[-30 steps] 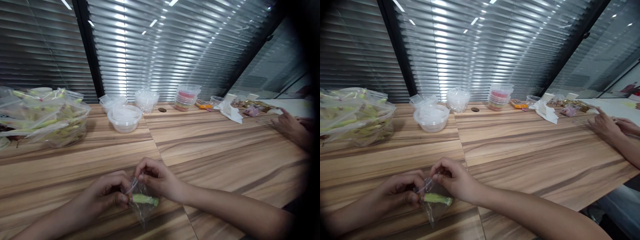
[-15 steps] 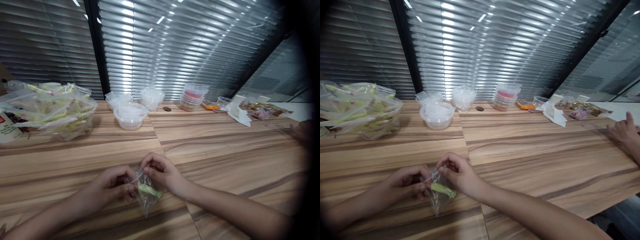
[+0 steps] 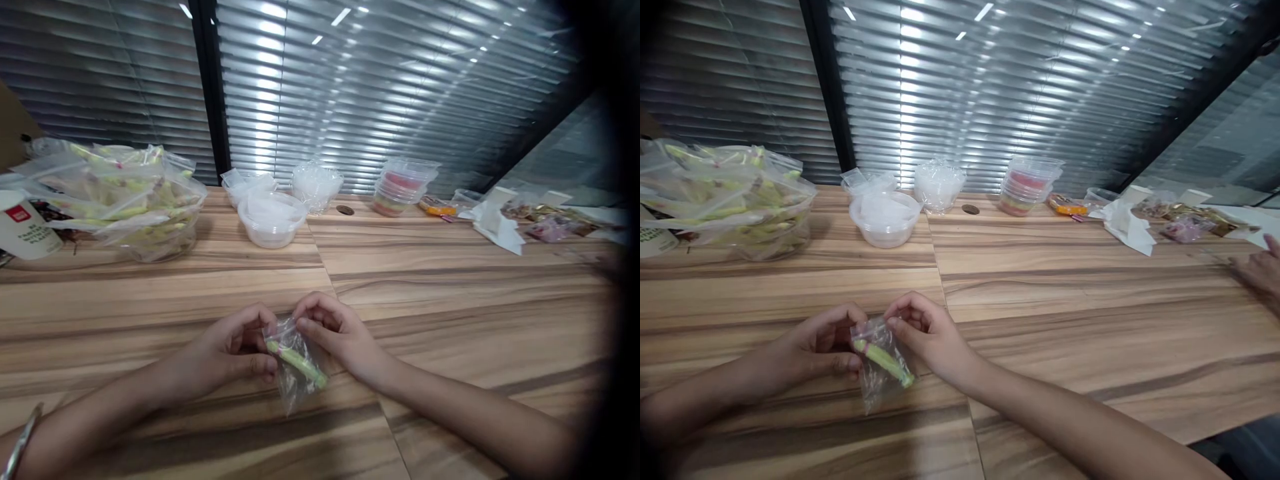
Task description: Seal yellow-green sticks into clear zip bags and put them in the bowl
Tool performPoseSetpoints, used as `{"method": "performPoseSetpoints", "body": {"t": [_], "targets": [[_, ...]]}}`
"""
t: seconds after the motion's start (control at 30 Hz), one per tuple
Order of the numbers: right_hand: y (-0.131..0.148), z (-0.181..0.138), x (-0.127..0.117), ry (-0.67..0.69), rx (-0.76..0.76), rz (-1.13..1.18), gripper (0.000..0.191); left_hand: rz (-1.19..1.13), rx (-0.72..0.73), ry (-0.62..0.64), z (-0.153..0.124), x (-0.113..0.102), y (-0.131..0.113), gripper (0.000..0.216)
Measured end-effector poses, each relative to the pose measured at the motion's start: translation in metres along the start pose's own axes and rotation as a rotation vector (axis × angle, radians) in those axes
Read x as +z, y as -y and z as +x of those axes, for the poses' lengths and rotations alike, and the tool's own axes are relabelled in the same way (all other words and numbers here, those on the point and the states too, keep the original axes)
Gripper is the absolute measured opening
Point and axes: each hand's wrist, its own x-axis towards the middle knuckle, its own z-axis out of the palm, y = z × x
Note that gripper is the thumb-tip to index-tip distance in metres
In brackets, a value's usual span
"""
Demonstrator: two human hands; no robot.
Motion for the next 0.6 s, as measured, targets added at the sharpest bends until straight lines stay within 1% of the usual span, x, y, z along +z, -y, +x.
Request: {"method": "performPoseSetpoints", "body": {"t": [0.37, 0.6], "targets": [[0.001, -0.001, 0.0, 0.021, -0.014, -0.036, 0.008, 0.025, -0.073, -0.033, 0.0, 0.003, -0.009, 0.008], [-0.001, -0.001, -0.001, 0.014, -0.026, -0.047, 0.009, 0.041, -0.073, -0.022, 0.0, 0.002, -0.012, 0.004]]}}
